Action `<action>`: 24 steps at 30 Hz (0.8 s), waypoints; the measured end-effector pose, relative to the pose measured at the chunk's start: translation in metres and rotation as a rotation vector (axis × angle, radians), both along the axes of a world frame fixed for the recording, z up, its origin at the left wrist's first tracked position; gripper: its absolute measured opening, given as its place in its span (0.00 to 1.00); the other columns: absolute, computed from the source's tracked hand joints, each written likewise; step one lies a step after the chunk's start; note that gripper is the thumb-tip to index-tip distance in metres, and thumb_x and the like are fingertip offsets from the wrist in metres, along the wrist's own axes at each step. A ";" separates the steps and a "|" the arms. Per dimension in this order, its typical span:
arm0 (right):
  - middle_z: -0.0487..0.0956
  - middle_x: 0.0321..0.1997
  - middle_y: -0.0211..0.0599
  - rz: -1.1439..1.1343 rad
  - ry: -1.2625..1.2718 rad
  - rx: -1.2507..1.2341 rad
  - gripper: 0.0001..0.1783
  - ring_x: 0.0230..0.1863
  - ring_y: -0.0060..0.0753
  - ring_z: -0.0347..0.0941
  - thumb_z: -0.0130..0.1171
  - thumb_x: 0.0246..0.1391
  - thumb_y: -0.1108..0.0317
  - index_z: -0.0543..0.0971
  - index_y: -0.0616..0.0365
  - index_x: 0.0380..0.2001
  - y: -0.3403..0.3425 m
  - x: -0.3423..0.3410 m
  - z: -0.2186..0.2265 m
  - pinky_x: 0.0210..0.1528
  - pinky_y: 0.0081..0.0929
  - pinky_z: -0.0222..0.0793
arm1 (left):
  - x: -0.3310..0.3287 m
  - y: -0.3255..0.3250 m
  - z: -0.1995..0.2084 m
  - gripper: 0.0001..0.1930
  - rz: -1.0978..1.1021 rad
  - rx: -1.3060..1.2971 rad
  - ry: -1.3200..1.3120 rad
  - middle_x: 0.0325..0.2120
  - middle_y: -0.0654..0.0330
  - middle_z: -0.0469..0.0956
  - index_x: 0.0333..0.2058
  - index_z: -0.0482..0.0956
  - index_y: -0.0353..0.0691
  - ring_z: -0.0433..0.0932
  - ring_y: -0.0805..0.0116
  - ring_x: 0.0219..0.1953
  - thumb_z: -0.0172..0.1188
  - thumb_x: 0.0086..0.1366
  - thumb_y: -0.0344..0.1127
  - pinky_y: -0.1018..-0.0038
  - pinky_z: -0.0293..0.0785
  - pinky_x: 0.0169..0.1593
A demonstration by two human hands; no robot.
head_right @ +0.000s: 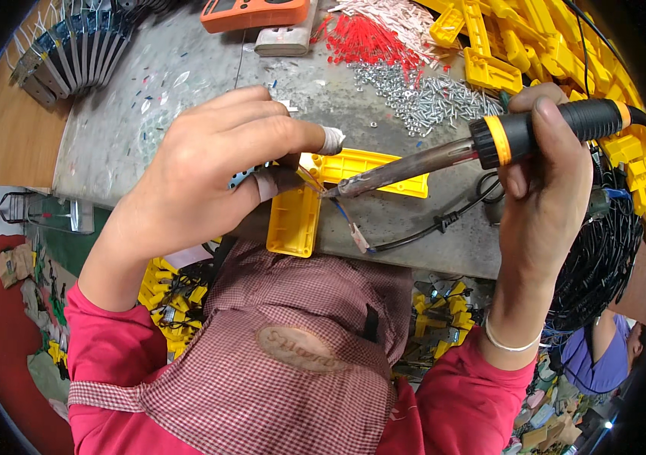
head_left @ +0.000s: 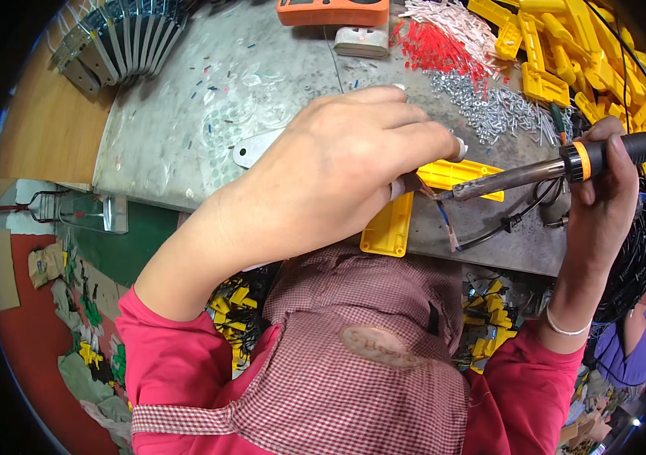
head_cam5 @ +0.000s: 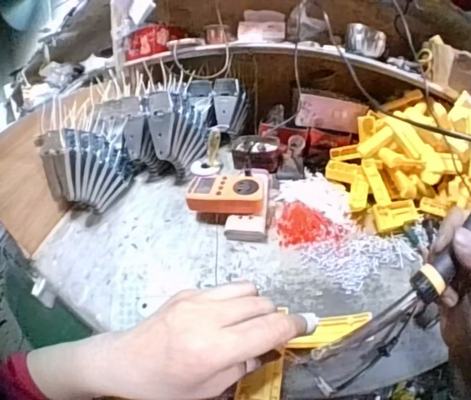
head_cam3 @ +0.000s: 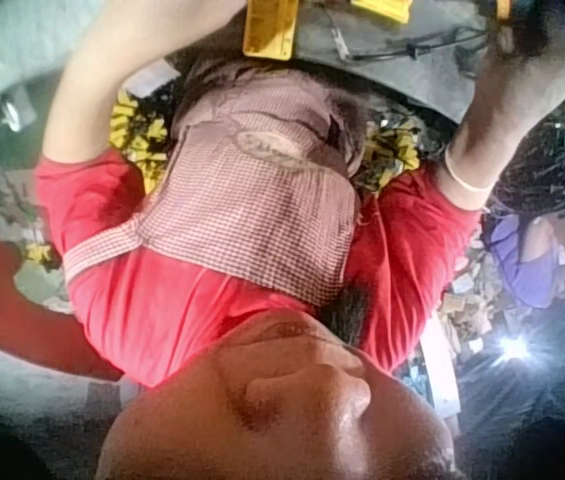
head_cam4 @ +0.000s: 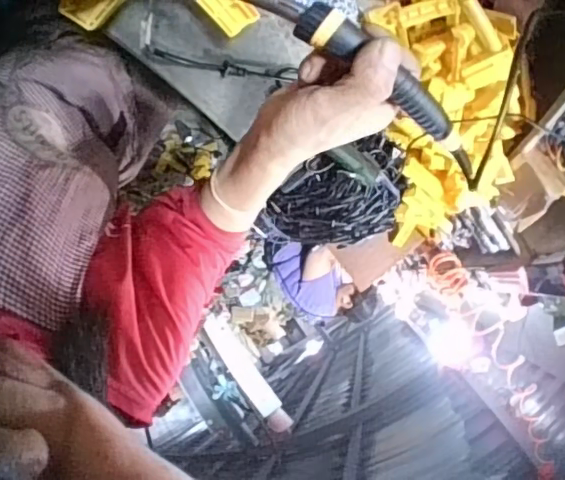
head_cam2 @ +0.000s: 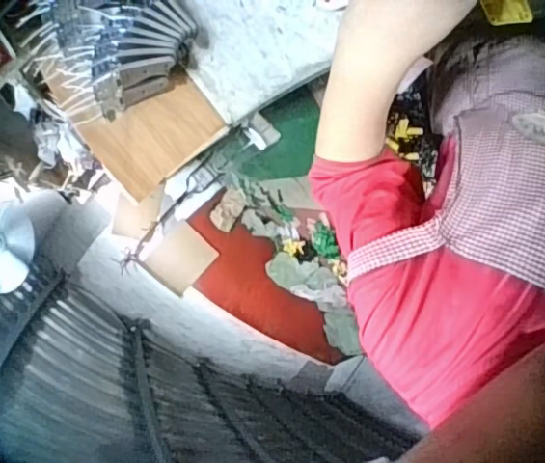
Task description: The person assembles heating tools by connecting wires, soldering the electrical joints with a soldering iron, fitting metal components into plastic casing handles, and fastening the housing together using an electric screwdriver.
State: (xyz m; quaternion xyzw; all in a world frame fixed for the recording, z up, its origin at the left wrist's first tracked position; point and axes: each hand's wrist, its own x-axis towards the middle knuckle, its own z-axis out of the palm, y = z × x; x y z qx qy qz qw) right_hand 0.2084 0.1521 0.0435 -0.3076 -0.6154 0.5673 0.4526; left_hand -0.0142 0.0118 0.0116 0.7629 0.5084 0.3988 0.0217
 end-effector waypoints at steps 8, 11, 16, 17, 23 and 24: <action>0.66 0.20 0.23 0.007 0.003 0.026 0.13 0.15 0.09 0.50 0.52 0.58 0.60 0.75 0.61 0.34 -0.001 -0.002 0.000 0.17 0.10 0.44 | 0.004 0.002 -0.001 0.20 -0.004 -0.017 -0.026 0.24 0.57 0.75 0.37 0.79 0.37 0.74 0.58 0.28 0.60 0.40 0.16 0.66 0.70 0.33; 0.66 0.21 0.23 -0.002 0.005 0.032 0.13 0.15 0.09 0.50 0.52 0.58 0.60 0.75 0.61 0.34 -0.001 -0.001 0.000 0.17 0.10 0.44 | 0.004 0.002 -0.001 0.21 -0.012 -0.024 -0.033 0.24 0.58 0.76 0.38 0.79 0.37 0.74 0.58 0.29 0.61 0.41 0.16 0.66 0.71 0.33; 0.67 0.22 0.24 0.004 0.001 0.042 0.12 0.16 0.09 0.51 0.52 0.58 0.61 0.75 0.61 0.34 0.002 0.007 0.001 0.17 0.09 0.45 | 0.001 0.001 0.002 0.23 -0.018 -0.053 -0.029 0.26 0.57 0.77 0.40 0.79 0.37 0.74 0.58 0.30 0.60 0.40 0.15 0.66 0.71 0.35; 0.68 0.23 0.24 -0.004 0.042 0.024 0.12 0.16 0.08 0.51 0.52 0.58 0.61 0.75 0.61 0.34 0.004 0.010 0.001 0.17 0.09 0.45 | -0.001 0.001 0.003 0.24 -0.018 -0.035 -0.049 0.27 0.57 0.77 0.41 0.79 0.38 0.75 0.57 0.30 0.60 0.40 0.15 0.66 0.72 0.35; 0.68 0.22 0.23 -0.001 0.046 0.004 0.11 0.15 0.08 0.51 0.53 0.58 0.62 0.75 0.61 0.32 0.004 0.003 -0.002 0.17 0.09 0.44 | -0.002 0.003 0.002 0.26 -0.029 -0.069 -0.038 0.28 0.56 0.77 0.43 0.79 0.38 0.74 0.57 0.30 0.58 0.41 0.14 0.66 0.72 0.34; 0.67 0.21 0.22 0.000 0.033 0.012 0.12 0.15 0.08 0.51 0.54 0.58 0.62 0.75 0.61 0.32 0.003 0.003 -0.003 0.17 0.09 0.44 | -0.002 0.002 0.003 0.27 -0.024 -0.108 -0.036 0.28 0.56 0.77 0.43 0.79 0.38 0.74 0.57 0.29 0.57 0.40 0.13 0.66 0.72 0.33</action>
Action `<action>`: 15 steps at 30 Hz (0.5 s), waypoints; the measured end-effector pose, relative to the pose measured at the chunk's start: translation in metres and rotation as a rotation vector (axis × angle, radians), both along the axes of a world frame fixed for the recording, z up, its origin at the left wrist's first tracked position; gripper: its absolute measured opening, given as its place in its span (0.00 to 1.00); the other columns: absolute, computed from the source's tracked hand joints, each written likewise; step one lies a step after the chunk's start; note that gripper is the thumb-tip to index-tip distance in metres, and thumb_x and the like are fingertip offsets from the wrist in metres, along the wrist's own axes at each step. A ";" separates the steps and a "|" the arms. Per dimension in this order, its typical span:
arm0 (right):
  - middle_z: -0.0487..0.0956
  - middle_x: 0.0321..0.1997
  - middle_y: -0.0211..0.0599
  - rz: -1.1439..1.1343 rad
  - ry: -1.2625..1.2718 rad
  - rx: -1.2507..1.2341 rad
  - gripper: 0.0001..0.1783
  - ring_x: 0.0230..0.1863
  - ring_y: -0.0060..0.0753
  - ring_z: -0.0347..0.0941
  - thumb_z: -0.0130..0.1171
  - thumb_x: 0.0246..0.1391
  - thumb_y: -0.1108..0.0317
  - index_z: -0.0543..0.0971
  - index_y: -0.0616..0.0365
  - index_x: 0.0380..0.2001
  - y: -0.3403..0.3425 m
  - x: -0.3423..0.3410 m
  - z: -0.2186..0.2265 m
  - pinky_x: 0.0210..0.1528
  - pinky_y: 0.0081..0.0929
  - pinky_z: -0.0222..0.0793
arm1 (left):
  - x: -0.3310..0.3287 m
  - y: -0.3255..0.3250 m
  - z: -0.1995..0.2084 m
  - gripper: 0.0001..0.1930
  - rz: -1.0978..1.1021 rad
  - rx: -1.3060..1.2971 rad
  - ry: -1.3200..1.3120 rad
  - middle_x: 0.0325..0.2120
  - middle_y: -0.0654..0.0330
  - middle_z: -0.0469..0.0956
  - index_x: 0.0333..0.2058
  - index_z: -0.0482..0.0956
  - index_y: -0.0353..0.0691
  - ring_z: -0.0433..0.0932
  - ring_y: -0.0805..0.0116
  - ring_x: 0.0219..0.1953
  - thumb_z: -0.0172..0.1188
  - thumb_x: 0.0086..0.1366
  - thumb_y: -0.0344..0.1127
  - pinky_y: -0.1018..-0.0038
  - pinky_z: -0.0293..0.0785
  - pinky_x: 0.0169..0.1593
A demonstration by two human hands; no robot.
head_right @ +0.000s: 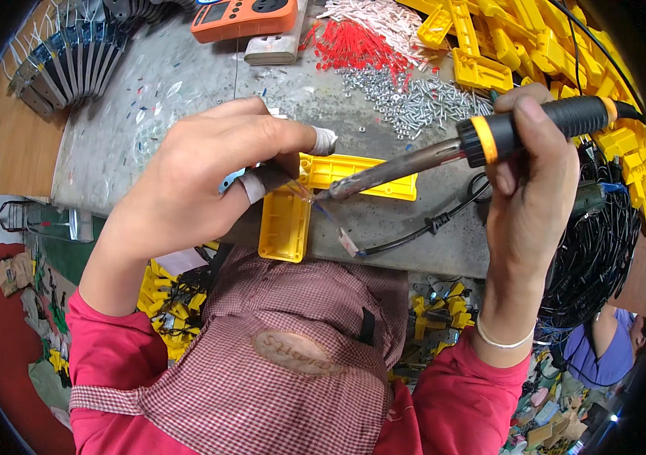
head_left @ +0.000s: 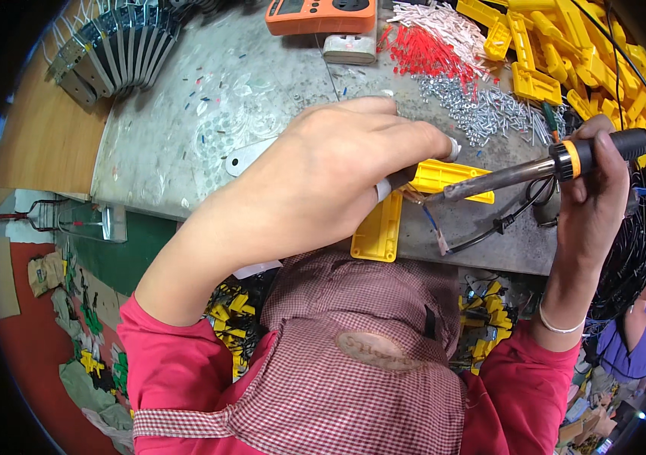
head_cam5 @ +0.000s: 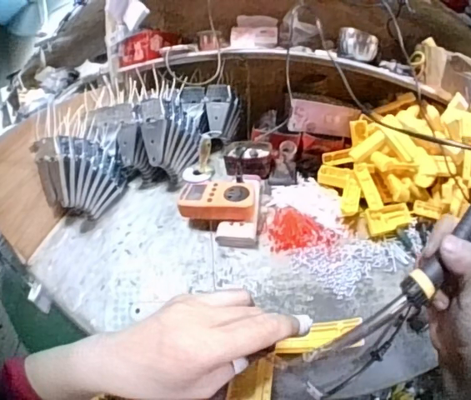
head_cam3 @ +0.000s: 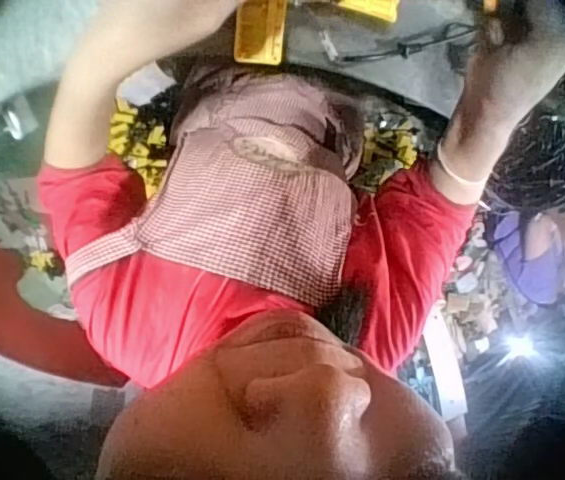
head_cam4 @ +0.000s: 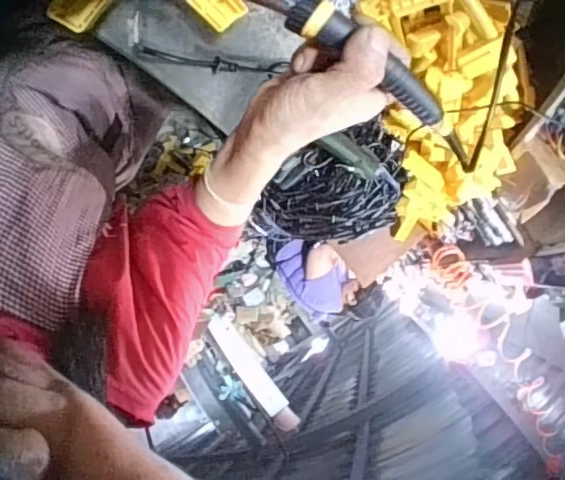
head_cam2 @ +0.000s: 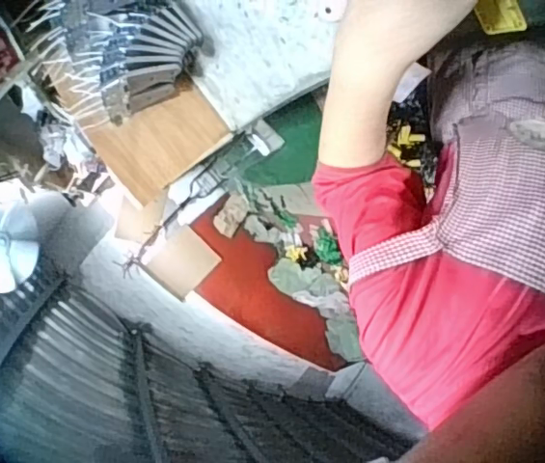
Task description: The person assembles heating tools by connecting wires, soldering the electrical joints with a soldering iron, fitting metal components into plastic casing handles, and fastening the housing together using an electric screwdriver.
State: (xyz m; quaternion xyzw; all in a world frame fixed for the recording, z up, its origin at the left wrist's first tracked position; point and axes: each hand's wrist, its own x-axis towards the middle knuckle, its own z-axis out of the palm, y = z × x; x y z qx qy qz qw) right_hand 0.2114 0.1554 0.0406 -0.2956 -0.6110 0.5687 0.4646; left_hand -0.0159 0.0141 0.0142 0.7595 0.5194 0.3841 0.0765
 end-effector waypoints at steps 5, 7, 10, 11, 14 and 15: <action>0.66 0.19 0.21 -0.016 -0.016 0.011 0.12 0.14 0.08 0.50 0.53 0.58 0.61 0.75 0.60 0.32 0.000 0.000 -0.003 0.17 0.09 0.44 | 0.001 -0.001 -0.002 0.26 0.009 0.008 0.013 0.27 0.56 0.77 0.42 0.79 0.37 0.74 0.57 0.28 0.58 0.40 0.14 0.66 0.72 0.31; 0.66 0.19 0.22 -0.002 -0.032 0.003 0.12 0.14 0.08 0.50 0.53 0.57 0.61 0.75 0.60 0.32 -0.001 0.000 -0.002 0.17 0.10 0.44 | 0.001 0.000 -0.002 0.25 0.007 0.014 0.010 0.26 0.56 0.77 0.42 0.79 0.37 0.74 0.57 0.28 0.58 0.40 0.14 0.66 0.72 0.31; 0.66 0.23 0.24 0.029 -0.090 -0.004 0.12 0.15 0.09 0.50 0.50 0.59 0.61 0.68 0.59 0.35 -0.003 0.001 -0.002 0.18 0.09 0.45 | 0.002 0.001 -0.003 0.24 -0.007 0.023 0.016 0.26 0.56 0.78 0.40 0.79 0.37 0.75 0.58 0.27 0.59 0.40 0.14 0.67 0.72 0.30; 0.66 0.23 0.24 0.030 -0.090 -0.005 0.12 0.15 0.09 0.50 0.50 0.59 0.61 0.68 0.59 0.35 -0.004 0.000 -0.004 0.18 0.09 0.45 | 0.002 0.001 -0.004 0.24 -0.012 0.015 -0.003 0.26 0.56 0.78 0.40 0.79 0.37 0.75 0.59 0.27 0.58 0.40 0.14 0.67 0.72 0.30; 0.65 0.21 0.23 -0.088 -0.073 0.079 0.12 0.15 0.09 0.50 0.50 0.59 0.60 0.68 0.59 0.35 -0.005 -0.003 -0.007 0.18 0.10 0.46 | 0.001 0.001 -0.005 0.23 -0.018 0.018 -0.013 0.25 0.57 0.78 0.39 0.79 0.37 0.75 0.60 0.26 0.58 0.40 0.14 0.68 0.72 0.30; 0.66 0.21 0.23 -0.032 -0.077 0.059 0.12 0.15 0.09 0.50 0.50 0.59 0.60 0.68 0.59 0.35 -0.004 -0.002 -0.006 0.18 0.10 0.46 | 0.000 0.001 -0.005 0.23 -0.018 0.028 -0.006 0.25 0.57 0.78 0.39 0.79 0.37 0.75 0.60 0.26 0.58 0.40 0.14 0.68 0.72 0.30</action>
